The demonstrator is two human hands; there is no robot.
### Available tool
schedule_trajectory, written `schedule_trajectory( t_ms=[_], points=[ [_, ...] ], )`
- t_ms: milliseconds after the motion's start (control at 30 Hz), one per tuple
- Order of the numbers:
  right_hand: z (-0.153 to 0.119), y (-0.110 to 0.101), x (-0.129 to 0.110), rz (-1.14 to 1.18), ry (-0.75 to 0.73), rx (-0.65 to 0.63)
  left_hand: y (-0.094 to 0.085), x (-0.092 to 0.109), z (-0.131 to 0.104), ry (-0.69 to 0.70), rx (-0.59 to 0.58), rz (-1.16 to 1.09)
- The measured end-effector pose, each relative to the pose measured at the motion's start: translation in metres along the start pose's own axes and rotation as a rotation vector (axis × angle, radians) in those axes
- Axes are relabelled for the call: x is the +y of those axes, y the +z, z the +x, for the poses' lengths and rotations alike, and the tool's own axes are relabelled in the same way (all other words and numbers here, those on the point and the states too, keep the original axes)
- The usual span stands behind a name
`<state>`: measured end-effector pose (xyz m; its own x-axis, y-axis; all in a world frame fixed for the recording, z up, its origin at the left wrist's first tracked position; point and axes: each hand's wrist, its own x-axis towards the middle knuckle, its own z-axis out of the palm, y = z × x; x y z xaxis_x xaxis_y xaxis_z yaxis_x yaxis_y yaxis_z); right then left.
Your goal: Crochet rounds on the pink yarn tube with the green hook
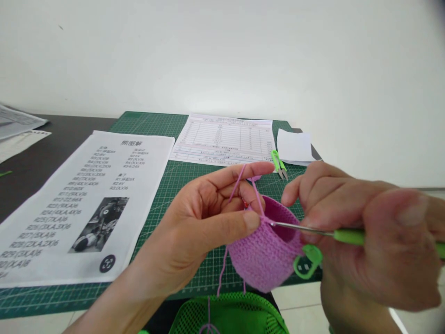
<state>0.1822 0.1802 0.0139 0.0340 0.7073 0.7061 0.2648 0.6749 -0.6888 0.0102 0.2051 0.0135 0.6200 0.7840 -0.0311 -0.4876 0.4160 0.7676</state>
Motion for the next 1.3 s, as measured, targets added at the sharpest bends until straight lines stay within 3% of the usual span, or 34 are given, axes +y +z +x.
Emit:
schedule_trajectory(
  t_ms=[100,200,400,533,600,700,1000,1167,1300],
  points=[
    [-0.001,0.001,-0.004,-0.094,0.058,0.003,0.0,-0.004,0.0,0.026,-0.046,-0.014],
    [0.0,-0.001,-0.009,-0.278,-0.08,-0.172,0.002,-0.007,-0.002,0.011,-0.073,-0.043],
    [0.001,0.002,-0.01,-0.528,-0.363,-0.094,0.007,-0.008,-0.005,0.029,0.0,0.038],
    [-0.006,0.005,0.0,-0.43,-0.259,-0.017,0.009,-0.008,-0.006,0.109,0.131,0.259],
    [-0.006,0.007,0.004,-0.37,-0.288,0.016,0.009,-0.007,-0.006,0.123,0.156,0.33],
    [-0.001,0.007,0.004,-0.348,-0.364,-0.007,0.009,-0.006,-0.007,0.12,0.131,0.325],
    [0.016,0.003,-0.017,-0.514,-0.313,-0.157,0.011,-0.003,-0.006,0.097,0.103,0.267],
    [0.016,0.005,-0.024,-0.462,-0.23,-0.105,0.012,-0.002,-0.005,0.082,0.105,0.266],
    [0.009,0.004,-0.016,-0.374,-0.286,-0.024,0.008,-0.003,-0.004,0.127,0.106,0.295]
  ],
)
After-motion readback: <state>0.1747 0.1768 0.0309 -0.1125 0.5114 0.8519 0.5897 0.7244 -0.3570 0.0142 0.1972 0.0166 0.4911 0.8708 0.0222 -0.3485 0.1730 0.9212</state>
